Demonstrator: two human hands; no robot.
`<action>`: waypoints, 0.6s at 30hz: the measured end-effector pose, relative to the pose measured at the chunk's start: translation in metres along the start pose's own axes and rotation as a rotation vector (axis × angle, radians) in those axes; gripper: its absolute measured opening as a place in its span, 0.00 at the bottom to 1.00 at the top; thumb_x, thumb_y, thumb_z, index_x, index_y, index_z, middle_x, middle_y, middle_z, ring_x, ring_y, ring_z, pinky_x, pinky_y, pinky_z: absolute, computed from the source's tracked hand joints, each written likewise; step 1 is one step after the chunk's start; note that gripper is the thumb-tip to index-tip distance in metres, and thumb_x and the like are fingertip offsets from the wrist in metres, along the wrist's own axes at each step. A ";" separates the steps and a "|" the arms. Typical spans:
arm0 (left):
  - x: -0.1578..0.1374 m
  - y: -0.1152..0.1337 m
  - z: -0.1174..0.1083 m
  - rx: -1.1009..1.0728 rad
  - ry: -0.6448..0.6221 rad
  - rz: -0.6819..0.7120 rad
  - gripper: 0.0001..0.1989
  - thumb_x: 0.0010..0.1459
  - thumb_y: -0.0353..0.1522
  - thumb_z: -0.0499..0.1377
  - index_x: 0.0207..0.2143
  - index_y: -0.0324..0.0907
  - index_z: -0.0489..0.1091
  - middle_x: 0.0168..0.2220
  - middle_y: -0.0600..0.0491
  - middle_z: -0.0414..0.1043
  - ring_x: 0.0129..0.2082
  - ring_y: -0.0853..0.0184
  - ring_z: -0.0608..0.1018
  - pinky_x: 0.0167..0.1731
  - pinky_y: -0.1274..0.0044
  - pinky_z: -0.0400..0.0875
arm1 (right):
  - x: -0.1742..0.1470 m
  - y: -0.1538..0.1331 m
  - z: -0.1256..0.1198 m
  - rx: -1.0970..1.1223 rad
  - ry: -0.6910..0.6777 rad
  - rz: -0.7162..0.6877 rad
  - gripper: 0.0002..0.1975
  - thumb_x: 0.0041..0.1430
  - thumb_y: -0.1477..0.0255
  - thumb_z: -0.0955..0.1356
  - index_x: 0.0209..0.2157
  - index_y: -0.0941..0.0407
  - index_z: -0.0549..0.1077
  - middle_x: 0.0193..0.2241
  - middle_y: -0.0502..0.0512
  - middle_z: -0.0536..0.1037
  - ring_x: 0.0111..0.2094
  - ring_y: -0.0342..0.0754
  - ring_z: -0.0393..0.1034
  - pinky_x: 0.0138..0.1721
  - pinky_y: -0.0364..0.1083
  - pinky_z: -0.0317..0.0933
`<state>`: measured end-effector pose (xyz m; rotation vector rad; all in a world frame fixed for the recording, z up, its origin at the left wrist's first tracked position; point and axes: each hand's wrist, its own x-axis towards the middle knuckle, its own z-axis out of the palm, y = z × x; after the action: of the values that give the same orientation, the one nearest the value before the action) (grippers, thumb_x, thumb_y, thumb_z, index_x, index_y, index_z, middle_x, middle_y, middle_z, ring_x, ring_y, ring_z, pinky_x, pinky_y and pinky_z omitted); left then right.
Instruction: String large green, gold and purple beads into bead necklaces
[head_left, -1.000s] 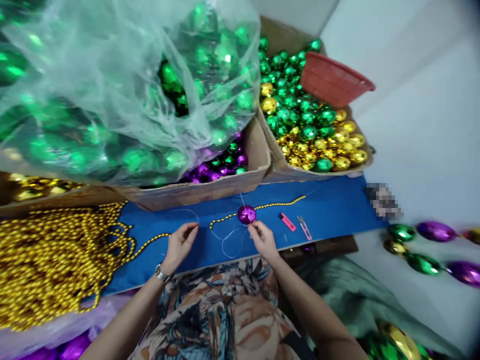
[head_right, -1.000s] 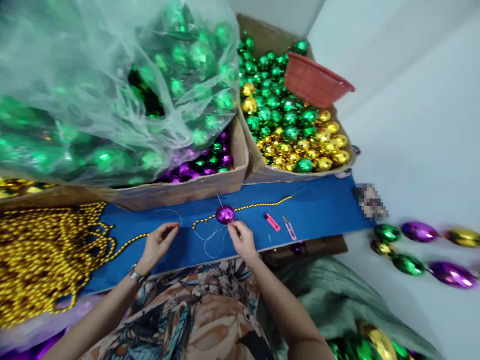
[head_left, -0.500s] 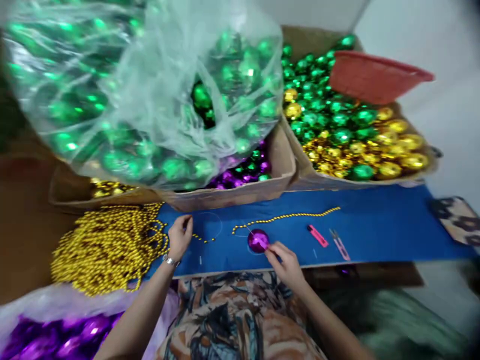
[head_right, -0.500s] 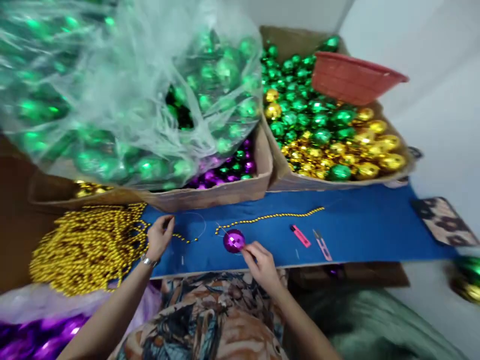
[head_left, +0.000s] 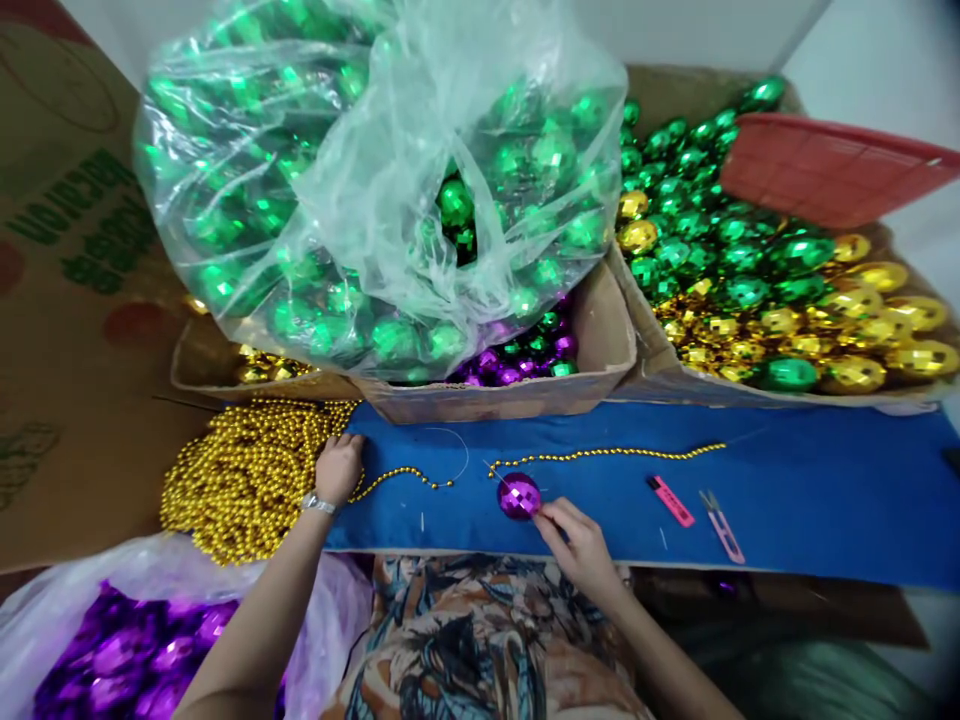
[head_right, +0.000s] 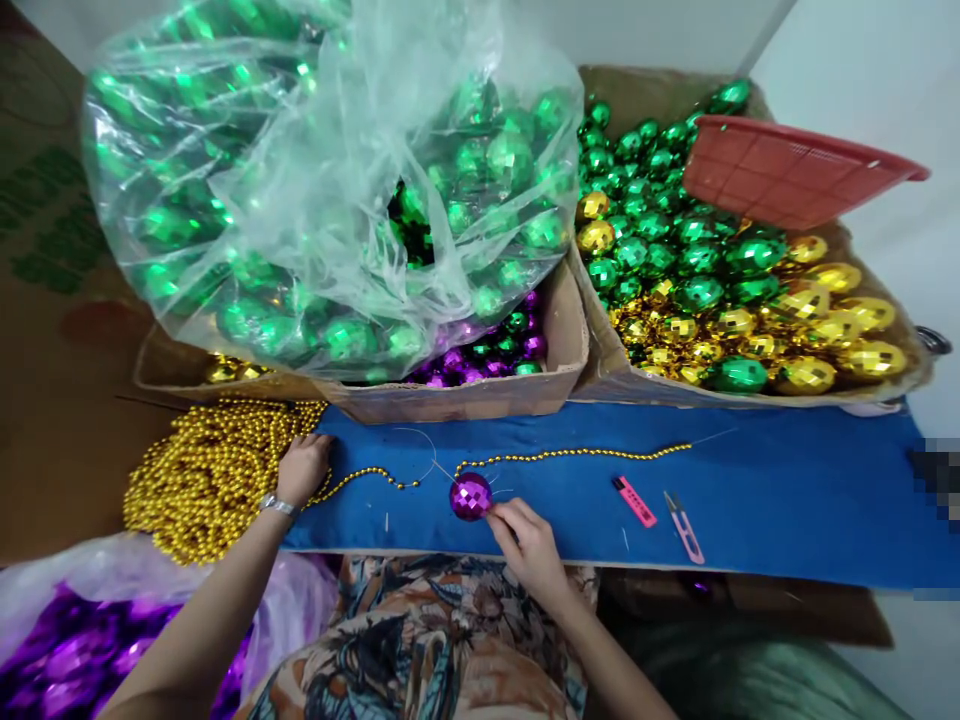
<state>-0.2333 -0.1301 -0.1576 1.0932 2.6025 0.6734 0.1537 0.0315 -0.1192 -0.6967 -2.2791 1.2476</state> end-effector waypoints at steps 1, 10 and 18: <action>-0.001 0.003 -0.001 -0.036 0.015 -0.024 0.08 0.52 0.33 0.54 0.29 0.41 0.73 0.31 0.42 0.73 0.41 0.52 0.73 0.45 0.64 0.64 | 0.000 -0.001 0.001 -0.001 -0.008 -0.007 0.08 0.67 0.73 0.61 0.35 0.56 0.70 0.30 0.52 0.72 0.32 0.43 0.68 0.35 0.40 0.60; -0.018 0.090 0.008 -0.686 -0.067 -0.192 0.22 0.57 0.48 0.54 0.40 0.38 0.71 0.34 0.46 0.76 0.31 0.65 0.77 0.32 0.73 0.72 | 0.008 -0.021 0.009 -0.068 -0.031 -0.041 0.11 0.68 0.71 0.60 0.37 0.55 0.72 0.29 0.53 0.72 0.31 0.44 0.68 0.33 0.42 0.61; -0.046 0.163 0.023 -1.522 -0.405 -0.568 0.14 0.46 0.35 0.69 0.34 0.40 0.72 0.30 0.53 0.75 0.27 0.73 0.76 0.28 0.81 0.72 | 0.010 -0.027 0.011 -0.305 -0.058 -0.040 0.14 0.69 0.70 0.58 0.37 0.55 0.73 0.29 0.54 0.73 0.30 0.44 0.68 0.34 0.42 0.59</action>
<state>-0.0929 -0.0561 -0.0938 -0.0308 1.2153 1.5574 0.1332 0.0180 -0.1000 -0.7216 -2.5482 0.9216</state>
